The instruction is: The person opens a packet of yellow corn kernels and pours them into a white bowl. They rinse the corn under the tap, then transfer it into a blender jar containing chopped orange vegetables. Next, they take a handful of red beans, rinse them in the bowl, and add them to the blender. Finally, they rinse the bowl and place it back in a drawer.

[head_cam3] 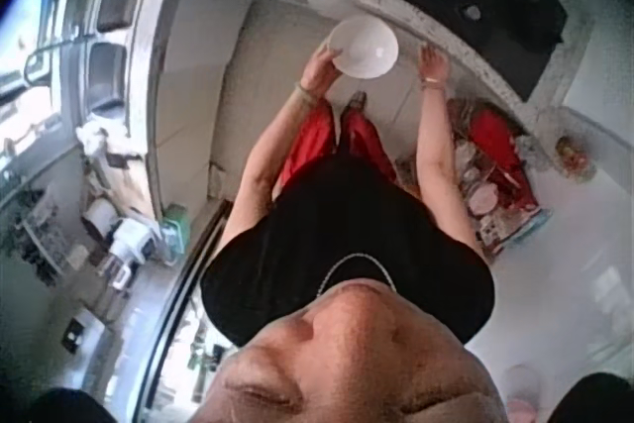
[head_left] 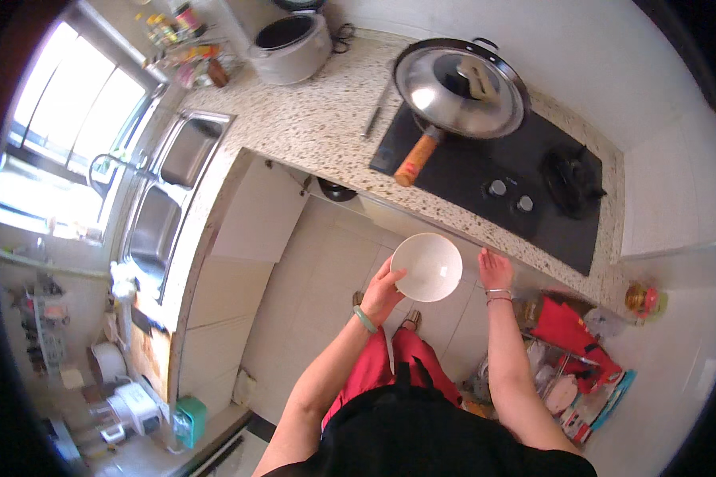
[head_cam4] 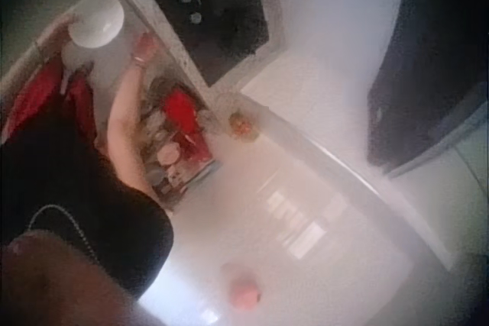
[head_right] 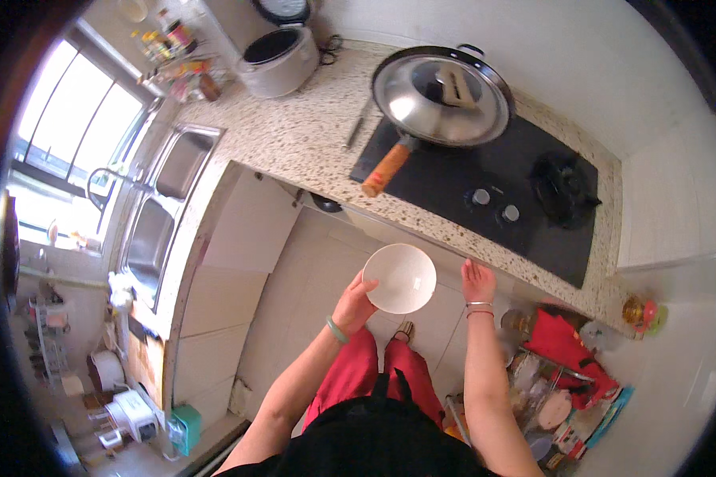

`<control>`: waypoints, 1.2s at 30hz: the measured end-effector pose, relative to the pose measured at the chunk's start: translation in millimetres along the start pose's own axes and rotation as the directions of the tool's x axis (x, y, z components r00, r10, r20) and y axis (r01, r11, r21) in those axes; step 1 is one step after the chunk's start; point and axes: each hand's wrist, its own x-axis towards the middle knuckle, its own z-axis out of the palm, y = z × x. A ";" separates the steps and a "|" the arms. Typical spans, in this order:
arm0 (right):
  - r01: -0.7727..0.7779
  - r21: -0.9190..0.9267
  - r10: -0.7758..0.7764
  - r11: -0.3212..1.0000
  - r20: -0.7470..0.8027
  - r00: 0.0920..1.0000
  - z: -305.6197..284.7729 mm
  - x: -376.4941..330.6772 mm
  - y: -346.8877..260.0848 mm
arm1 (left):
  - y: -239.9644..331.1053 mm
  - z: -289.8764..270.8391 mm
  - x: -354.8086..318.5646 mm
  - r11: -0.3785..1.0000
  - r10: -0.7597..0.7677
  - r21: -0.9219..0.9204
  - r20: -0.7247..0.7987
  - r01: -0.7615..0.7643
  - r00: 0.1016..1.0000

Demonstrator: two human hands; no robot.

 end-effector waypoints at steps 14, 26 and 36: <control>0.211 -0.842 0.585 0.497 0.504 0.635 175.0 -256.3 285.9 | 113.2 -147.3 -186.3 0.835 0.480 -0.153 -0.267 -0.528 0.836; 0.342 -0.921 0.908 0.185 0.293 0.299 173.2 -415.4 672.6 | 187.3 -382.5 -444.4 0.488 0.652 0.148 -0.717 -0.860 0.246; 0.510 -0.860 0.984 -0.029 0.066 0.166 136.0 -466.2 881.2 | 205.1 -529.2 -520.8 0.324 0.401 0.213 -0.913 -0.922 -0.069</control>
